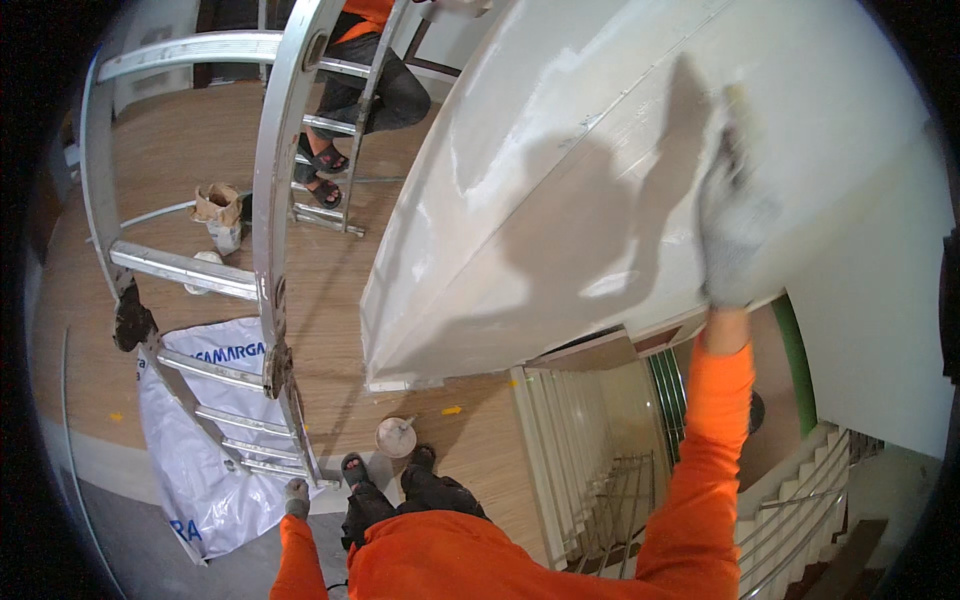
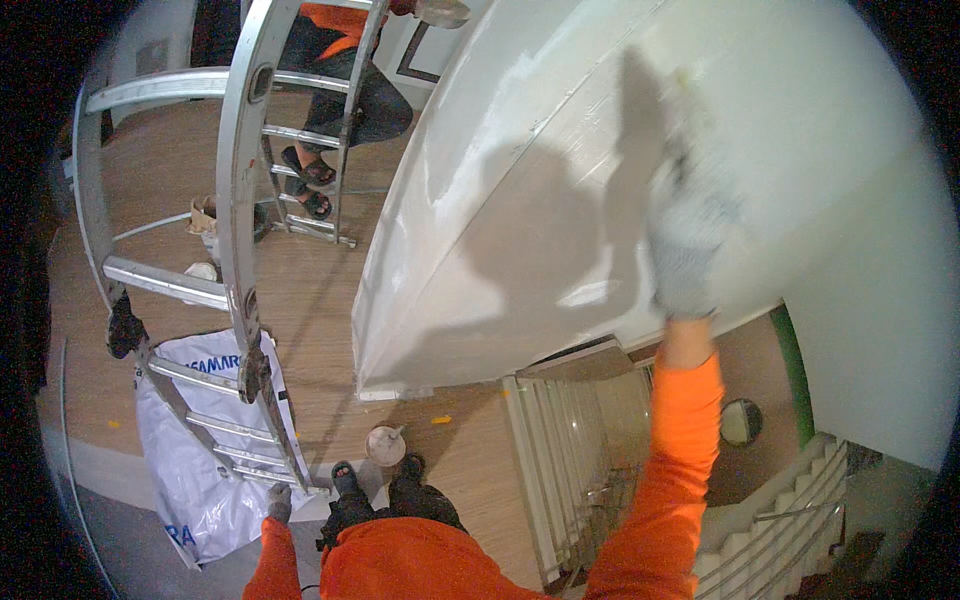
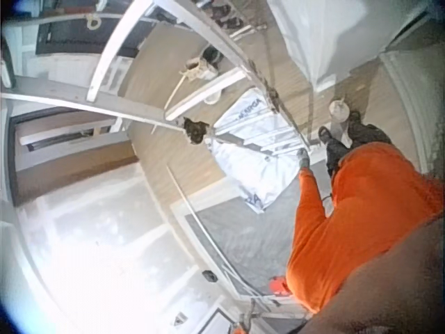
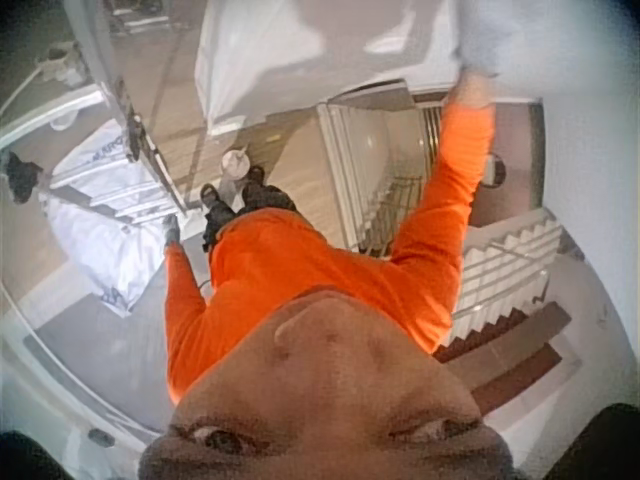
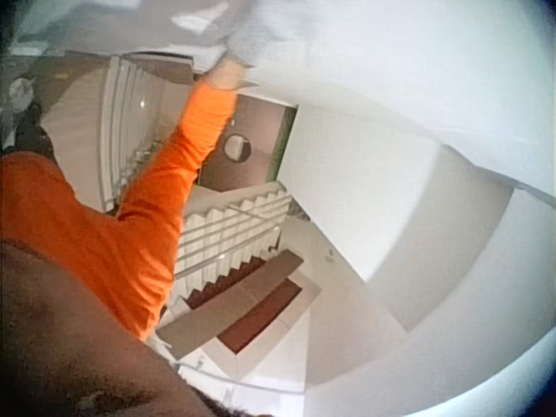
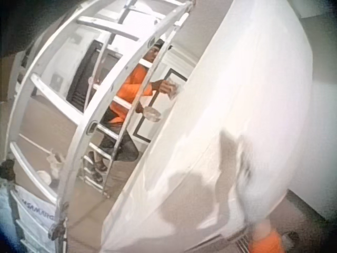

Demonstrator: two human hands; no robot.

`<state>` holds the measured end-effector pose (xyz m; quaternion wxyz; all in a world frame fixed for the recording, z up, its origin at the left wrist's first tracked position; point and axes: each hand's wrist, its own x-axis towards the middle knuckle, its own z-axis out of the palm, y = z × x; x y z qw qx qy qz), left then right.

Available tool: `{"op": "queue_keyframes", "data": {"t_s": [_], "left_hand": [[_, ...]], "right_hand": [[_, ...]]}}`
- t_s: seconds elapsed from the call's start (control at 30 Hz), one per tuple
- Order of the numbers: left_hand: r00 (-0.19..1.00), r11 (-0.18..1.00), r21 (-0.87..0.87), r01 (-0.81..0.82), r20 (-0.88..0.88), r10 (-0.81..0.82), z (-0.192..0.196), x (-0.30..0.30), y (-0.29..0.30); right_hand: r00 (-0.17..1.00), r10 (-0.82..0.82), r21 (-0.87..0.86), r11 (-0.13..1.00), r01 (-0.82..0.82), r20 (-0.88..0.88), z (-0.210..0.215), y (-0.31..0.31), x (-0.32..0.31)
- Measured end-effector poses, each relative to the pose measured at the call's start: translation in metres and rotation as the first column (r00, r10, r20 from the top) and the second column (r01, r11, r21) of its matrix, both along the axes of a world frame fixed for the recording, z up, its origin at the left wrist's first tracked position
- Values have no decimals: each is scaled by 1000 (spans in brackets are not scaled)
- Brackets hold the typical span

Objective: The person applies white plaster to a wall using a trowel, smoothing the surface with long strokes. They periodically scrape excess material from the trowel into a bucket and mix the compound.

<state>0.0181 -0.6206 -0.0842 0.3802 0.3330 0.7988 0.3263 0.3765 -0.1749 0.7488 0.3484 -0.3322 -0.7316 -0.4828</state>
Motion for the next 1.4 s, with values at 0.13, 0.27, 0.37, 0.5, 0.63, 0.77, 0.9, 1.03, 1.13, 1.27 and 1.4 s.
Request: {"op": "queue_keyframes", "data": {"t_s": [0.13,0.27,0.37,0.5,0.63,0.77,0.9,1.03,1.13,1.27,1.4], "left_hand": [[999,993,-118,29,-28,-32,14,1,18],[998,986,-167,11,58,-1,2,9,-2],[999,982,-182,47,3,-47,-10,17,-12],[999,995,-94,27,44,-23,-6,20,-21],[993,995,-42,-85,79,88,-5,20,9],[996,998,-16,-67,58,67,-3,-5,19],[998,999,7,-42,54,41,0,7,25],[995,994,-66,-84,49,87,1,13,11],[951,971,34,238,-212,-226,11,19,2],[973,980,-69,188,-125,-196,2,24,-5],[988,995,-103,12,153,4,5,27,10]], "right_hand": [[995,102,48,994,-102,9,64,43,-10],[976,102,66,991,-117,194,-25,49,-24],[943,-230,-128,955,266,242,-137,49,-17],[952,-76,-606,756,248,296,-203,-9,0],[905,-114,-53,988,148,409,-97,-5,16],[877,-401,632,759,156,265,101,36,37],[987,-126,299,950,90,103,224,61,12],[968,-79,369,929,-14,236,161,80,17],[966,201,-48,980,-196,161,18,37,-19],[988,149,-515,849,-114,26,-119,-1,-24],[989,5,-565,821,82,151,-166,-26,-13]]}}
